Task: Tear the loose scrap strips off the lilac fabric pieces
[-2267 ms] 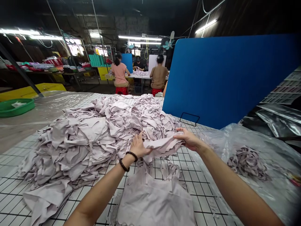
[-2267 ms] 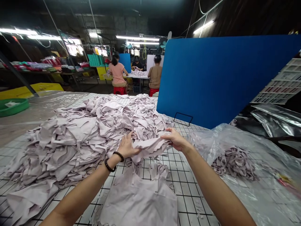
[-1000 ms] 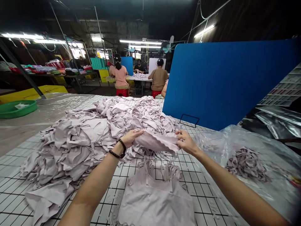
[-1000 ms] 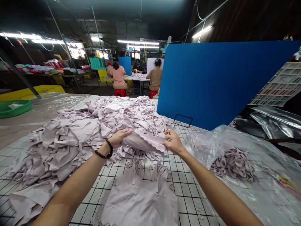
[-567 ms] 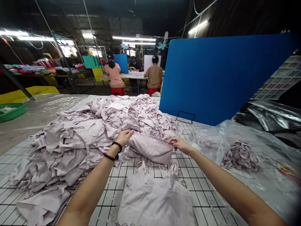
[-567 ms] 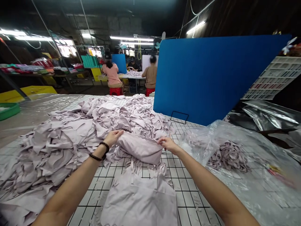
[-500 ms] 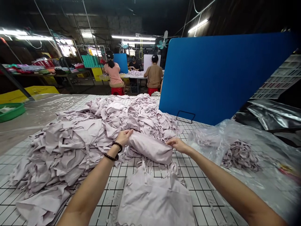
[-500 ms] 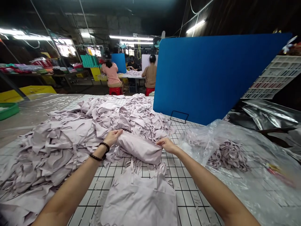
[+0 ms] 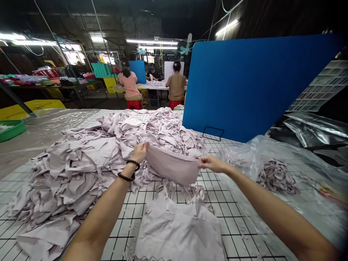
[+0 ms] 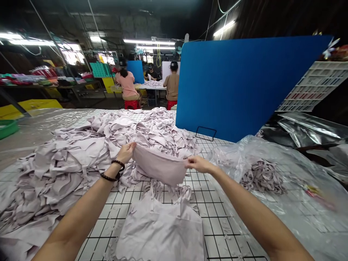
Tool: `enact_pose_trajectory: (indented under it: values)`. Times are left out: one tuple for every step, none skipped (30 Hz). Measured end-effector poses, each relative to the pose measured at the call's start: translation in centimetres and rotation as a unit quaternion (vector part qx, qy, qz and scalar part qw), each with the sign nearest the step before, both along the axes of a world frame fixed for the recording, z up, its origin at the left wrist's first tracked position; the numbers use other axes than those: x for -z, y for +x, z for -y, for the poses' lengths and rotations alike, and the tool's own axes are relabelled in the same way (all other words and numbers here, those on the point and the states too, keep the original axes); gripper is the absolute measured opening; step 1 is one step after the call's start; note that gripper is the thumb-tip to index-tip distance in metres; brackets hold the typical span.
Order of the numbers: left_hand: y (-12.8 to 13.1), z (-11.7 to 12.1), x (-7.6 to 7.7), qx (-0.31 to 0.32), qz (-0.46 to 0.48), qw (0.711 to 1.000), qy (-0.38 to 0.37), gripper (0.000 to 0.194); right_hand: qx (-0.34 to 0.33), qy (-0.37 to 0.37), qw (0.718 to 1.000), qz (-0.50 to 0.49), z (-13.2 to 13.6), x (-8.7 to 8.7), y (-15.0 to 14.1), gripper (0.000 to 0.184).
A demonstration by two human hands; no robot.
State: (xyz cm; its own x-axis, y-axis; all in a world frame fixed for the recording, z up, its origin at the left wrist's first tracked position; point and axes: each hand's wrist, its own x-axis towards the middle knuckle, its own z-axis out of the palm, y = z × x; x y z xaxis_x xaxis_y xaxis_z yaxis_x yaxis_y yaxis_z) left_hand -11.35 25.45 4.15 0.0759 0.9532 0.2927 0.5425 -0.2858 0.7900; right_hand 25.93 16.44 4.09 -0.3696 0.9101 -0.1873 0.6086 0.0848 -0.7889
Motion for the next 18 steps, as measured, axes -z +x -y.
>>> enact_pose_trajectory:
  values:
    - [0.0, -0.2, -1.1, 0.000, 0.002, 1.000, 0.012, 0.042, 0.028, 0.022, 0.999, -0.020, -0.2, -1.8, 0.7, 0.032]
    - [0.2, -0.4, -2.5, 0.001, 0.004, 1.000, 0.027, 0.042, 0.049, 0.047, 0.997, -0.039, -0.5, -3.8, 1.4, 0.034]
    - [0.4, -0.6, -4.1, 0.001, 0.006, 0.999, 0.042, 0.042, 0.067, 0.078, 0.993, -0.052, -0.7, -6.1, 2.2, 0.034]
    - [0.8, -0.9, -5.8, 0.004, 0.006, 0.998, 0.061, 0.043, 0.089, 0.109, 0.988, -0.059, -1.0, -8.6, 2.9, 0.034]
    - [1.3, -1.2, -7.6, 0.007, 0.005, 0.996, 0.092, 0.043, 0.098, 0.134, 0.984, -0.068, -1.2, -11.0, 3.6, 0.033]
    - [1.9, -1.4, -9.5, 0.011, 0.006, 0.992, 0.123, 0.044, 0.110, 0.169, 0.975, -0.092, -1.3, -13.4, 4.3, 0.032]
    - [2.6, -1.7, -11.4, 0.016, 0.011, 0.988, 0.152, 0.045, 0.120, 0.203, 0.964, -0.119, -1.4, -15.6, 4.8, 0.031]
    - [3.4, -1.9, -13.3, 0.019, 0.026, 0.983, 0.178, 0.045, 0.128, 0.236, 0.953, -0.142, -1.4, -17.6, 5.2, 0.029]
    - [4.2, -2.1, -15.0, 0.027, 0.046, 0.979, 0.198, 0.046, 0.136, 0.269, 0.939, -0.167, -1.3, -19.2, 5.5, 0.026]
    - [5.0, -2.2, -16.4, 0.035, 0.070, 0.974, 0.212, 0.047, 0.144, 0.298, 0.925, -0.188, -1.2, -20.6, 5.8, 0.023]
    - [5.7, -2.4, -17.6, 0.043, 0.091, 0.971, 0.216, 0.048, 0.151, 0.321, 0.913, -0.203, -1.1, -21.5, 5.9, 0.021]
    - [6.3, -2.5, -18.5, 0.050, 0.108, 0.970, 0.210, 0.048, 0.158, 0.335, 0.905, -0.211, -1.0, -22.0, 6.0, 0.020]
    - [6.8, -2.6, -19.0, 0.055, 0.120, 0.972, 0.194, 0.048, 0.164, 0.338, 0.902, -0.211, -0.9, -22.1, 6.0, 0.020]
    - [7.2, -2.7, -19.1, 0.058, 0.125, 0.976, 0.170, 0.047, 0.170, 0.330, 0.906, -0.204, -0.7, -21.8, 6.0, 0.022]
    - [7.4, -2.8, -18.8, 0.057, 0.125, 0.981, 0.139, 0.045, 0.173, 0.310, 0.915, -0.192, -0.6, -21.2, 6.0, 0.024]
    - [7.5, -2.8, -18.3, 0.056, 0.119, 0.986, 0.103, 0.042, 0.173, 0.279, 0.928, -0.178, -0.5, -20.3, 5.9, 0.026]
    - [7.4, -2.9, -17.5, 0.054, 0.111, 0.990, 0.065, 0.040, 0.172, 0.242, 0.940, -0.167, -0.4, -19.2, 5.9, 0.028]
    - [7.4, -2.9, -16.6, 0.053, 0.101, 0.993, 0.026, 0.038, 0.170, 0.202, 0.951, -0.158, -0.3, -18.0, 5.9, 0.031]
